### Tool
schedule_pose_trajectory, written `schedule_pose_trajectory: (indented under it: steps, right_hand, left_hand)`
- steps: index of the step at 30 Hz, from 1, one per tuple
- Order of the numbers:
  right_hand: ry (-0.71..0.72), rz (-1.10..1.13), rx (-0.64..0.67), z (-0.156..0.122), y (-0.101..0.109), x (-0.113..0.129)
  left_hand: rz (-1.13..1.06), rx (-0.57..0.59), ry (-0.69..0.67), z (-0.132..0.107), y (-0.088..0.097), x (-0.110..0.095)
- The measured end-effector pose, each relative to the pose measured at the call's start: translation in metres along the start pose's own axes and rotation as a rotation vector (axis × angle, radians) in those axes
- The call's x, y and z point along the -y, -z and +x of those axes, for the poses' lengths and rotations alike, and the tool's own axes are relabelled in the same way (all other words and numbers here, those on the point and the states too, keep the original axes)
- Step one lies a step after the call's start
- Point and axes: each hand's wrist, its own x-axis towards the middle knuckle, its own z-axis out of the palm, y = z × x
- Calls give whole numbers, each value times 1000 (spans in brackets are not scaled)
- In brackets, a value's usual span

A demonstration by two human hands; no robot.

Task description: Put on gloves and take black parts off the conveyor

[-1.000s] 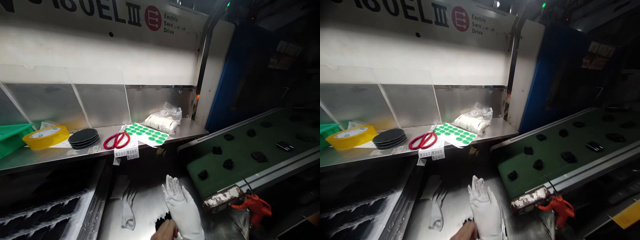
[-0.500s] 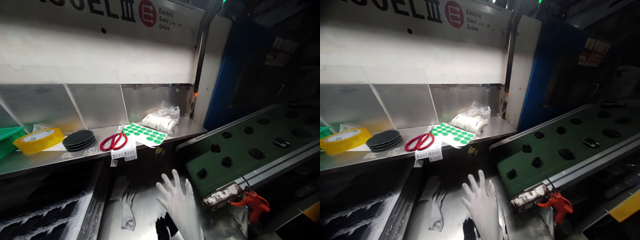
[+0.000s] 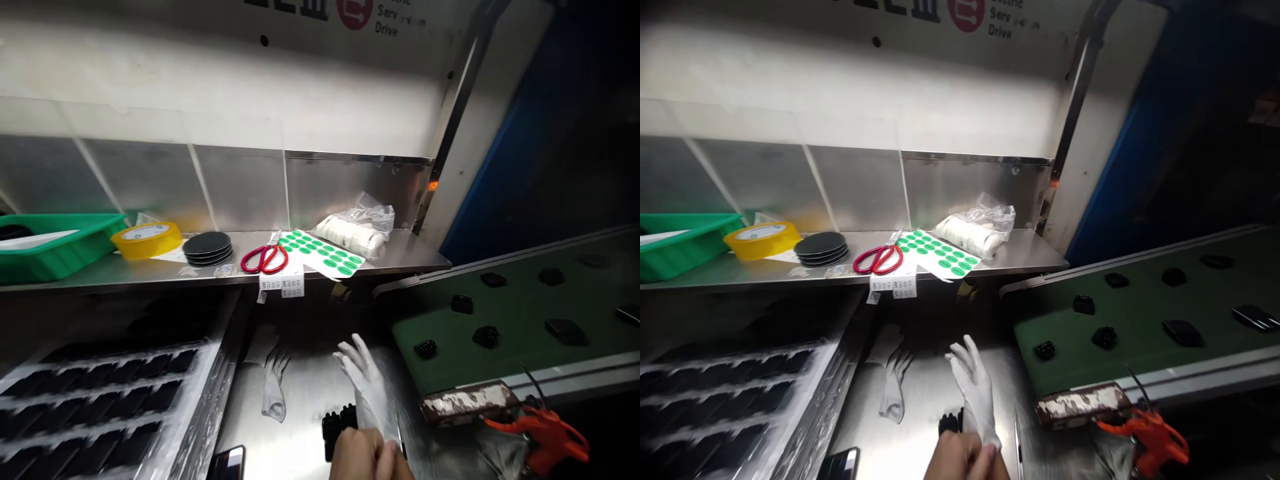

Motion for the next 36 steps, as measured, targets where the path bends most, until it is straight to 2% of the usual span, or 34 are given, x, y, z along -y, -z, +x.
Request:
schedule_pose_trajectory:
  steps: [3,5,8,11,14,16,19,22,24,26,28,29,31,34,36]
  right_hand:
    - [-13,-18,-70,-3,10,-6]
    - [-86,12,-57,-5,17,-9]
    - [-316,138,123,-9,20,-6]
    - [-450,367,253,-12,9,4]
    - [-380,644,258,-15,-4,13]
    - [-327,781,246,-18,-7,16]
    - [-299,879,230,-24,-5,19]
    - [-264,938,233,-30,-2,30]
    - [-160,931,242,-33,-5,38]
    - [-22,751,275,-33,-13,37]
    - [28,260,324,-28,-21,18]
    - [3,-40,338,-23,-25,2]
    - [-87,-568,329,-13,-30,-43]
    - [-117,-877,307,0,-37,-116]
    - [-112,-1007,322,4,-44,-153]
  left_hand:
    - [-120,124,-6,-9,-6,2]
    - [-187,201,-18,-14,-11,5]
    - [-246,243,-23,-17,-12,9]
    - [-254,172,3,-19,-4,15]
    - [-262,71,9,-20,10,21]
    - [-295,68,-33,-20,15,24]
    - [-338,187,-89,-22,11,32]
    - [-325,351,-78,-28,0,44]
    - [-306,424,-49,-34,-7,51]
    - [-279,432,-3,-39,-11,59]
    - [-243,380,57,-42,-10,69]
    - [-221,333,91,-42,-7,77]
    - [-166,189,171,-41,7,99]
    - [-51,-124,334,-36,40,148]
    - [42,-330,449,-30,61,183]
